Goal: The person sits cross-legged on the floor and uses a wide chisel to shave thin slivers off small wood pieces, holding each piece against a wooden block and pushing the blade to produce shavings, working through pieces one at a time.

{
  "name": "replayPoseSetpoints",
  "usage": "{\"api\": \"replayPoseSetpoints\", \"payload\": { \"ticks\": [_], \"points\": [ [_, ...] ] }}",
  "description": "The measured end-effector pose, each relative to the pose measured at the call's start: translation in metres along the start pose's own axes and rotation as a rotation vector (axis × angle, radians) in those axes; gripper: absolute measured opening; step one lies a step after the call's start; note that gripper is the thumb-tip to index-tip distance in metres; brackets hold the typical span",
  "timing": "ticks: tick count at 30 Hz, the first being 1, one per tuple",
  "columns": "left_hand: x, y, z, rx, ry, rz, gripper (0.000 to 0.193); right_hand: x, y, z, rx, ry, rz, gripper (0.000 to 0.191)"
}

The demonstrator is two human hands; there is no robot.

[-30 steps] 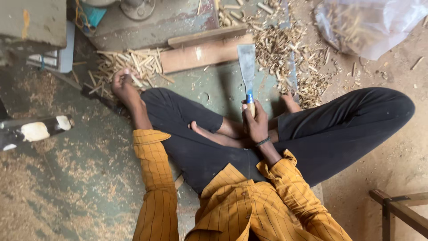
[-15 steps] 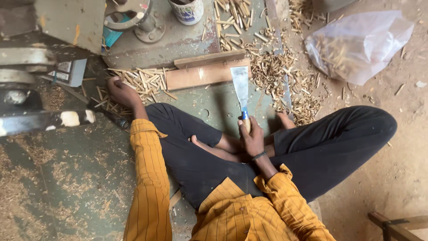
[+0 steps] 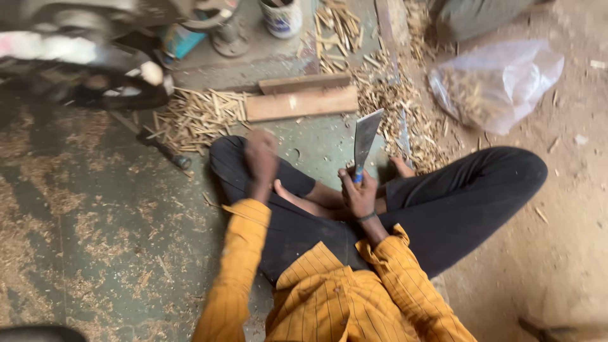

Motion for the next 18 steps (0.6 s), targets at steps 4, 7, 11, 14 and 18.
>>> {"api": "replayPoseSetpoints", "payload": {
  "ticks": [4,7,11,14,18],
  "points": [
    [-0.019,0.020,0.025,0.093,-0.033,0.317,0.016,-0.004,-0.008,0.011,0.012,-0.266,0.140,0.017],
    [-0.023,0.040,0.034,0.255,-0.029,0.169,0.023,-0.011,-0.017,0.019,-0.007,-0.389,0.197,0.023],
    [-0.089,0.089,0.069,1.044,0.061,-0.164,0.035,-0.015,-0.024,0.028,-0.001,-0.242,-0.044,0.021],
    [-0.141,0.101,0.102,1.242,0.046,0.390,0.032,0.007,-0.026,0.033,0.044,-0.540,-0.098,0.022],
    [-0.178,0.086,0.119,1.206,0.197,0.179,0.037,0.043,-0.025,0.048,0.112,-0.474,-0.363,0.022]
  ]
}}
Point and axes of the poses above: each hand's wrist, its own z-axis away from the middle knuckle, its own y-axis out of the palm, x = y × z, the point moved 2 cm from there along -z, towards the middle knuckle, and after that the axes turned 2 degrees about x, right-handed, at the moved point
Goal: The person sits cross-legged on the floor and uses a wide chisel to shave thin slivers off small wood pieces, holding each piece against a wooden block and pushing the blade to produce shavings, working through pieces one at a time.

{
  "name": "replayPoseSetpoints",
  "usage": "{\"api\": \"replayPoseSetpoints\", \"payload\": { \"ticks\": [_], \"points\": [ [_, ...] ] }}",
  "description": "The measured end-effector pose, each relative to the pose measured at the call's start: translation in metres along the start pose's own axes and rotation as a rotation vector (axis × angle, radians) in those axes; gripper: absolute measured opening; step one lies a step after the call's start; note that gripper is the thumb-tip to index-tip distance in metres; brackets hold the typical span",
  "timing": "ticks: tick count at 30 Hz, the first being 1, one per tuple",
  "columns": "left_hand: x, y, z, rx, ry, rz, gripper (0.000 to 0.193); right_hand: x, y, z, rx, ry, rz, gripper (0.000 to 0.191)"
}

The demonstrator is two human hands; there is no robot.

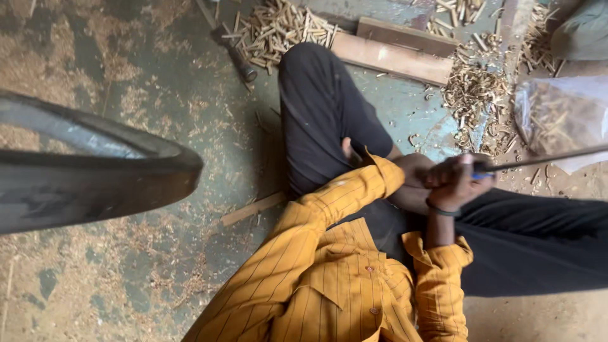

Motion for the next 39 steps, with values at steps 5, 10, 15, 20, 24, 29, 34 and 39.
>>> {"api": "replayPoseSetpoints", "payload": {
  "ticks": [5,10,15,20,24,29,34,39],
  "points": [
    [-0.026,-0.009,-0.004,-0.104,-0.008,-0.142,0.043,0.035,0.006,-0.010,-0.034,-0.010,0.125,0.031],
    [-0.023,0.014,-0.014,-0.304,-0.108,-0.232,0.045,0.058,-0.009,-0.050,0.010,-0.060,0.454,0.024],
    [0.002,0.028,-0.018,-0.035,-0.147,-0.168,0.046,0.056,-0.020,-0.097,0.290,-0.029,0.822,0.031],
    [0.010,0.011,-0.005,-0.054,-0.067,-0.020,0.045,-0.008,-0.028,-0.103,0.340,0.091,1.278,0.030],
    [0.029,-0.018,-0.001,-0.014,-0.095,0.253,0.039,-0.033,-0.046,-0.099,0.249,0.302,1.044,0.021],
    [0.058,-0.069,-0.015,-0.366,-0.018,0.816,0.022,-0.033,-0.049,-0.119,0.060,0.483,0.287,0.016],
    [0.103,-0.139,-0.063,-0.584,-0.128,0.456,0.012,-0.025,-0.053,-0.131,-0.157,0.584,0.114,0.016],
    [0.129,-0.227,-0.162,-0.692,0.089,-0.079,0.019,-0.015,-0.075,-0.156,-0.326,0.737,0.012,0.018]
  ]
}}
Point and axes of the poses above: each hand's wrist, its own z-axis away from the middle knuckle, its own y-axis out of the palm, x = y × z, the point moved 2 cm from there along -z, towards the middle knuckle, and after that the axes turned 2 degrees about x, right-handed, at the moved point
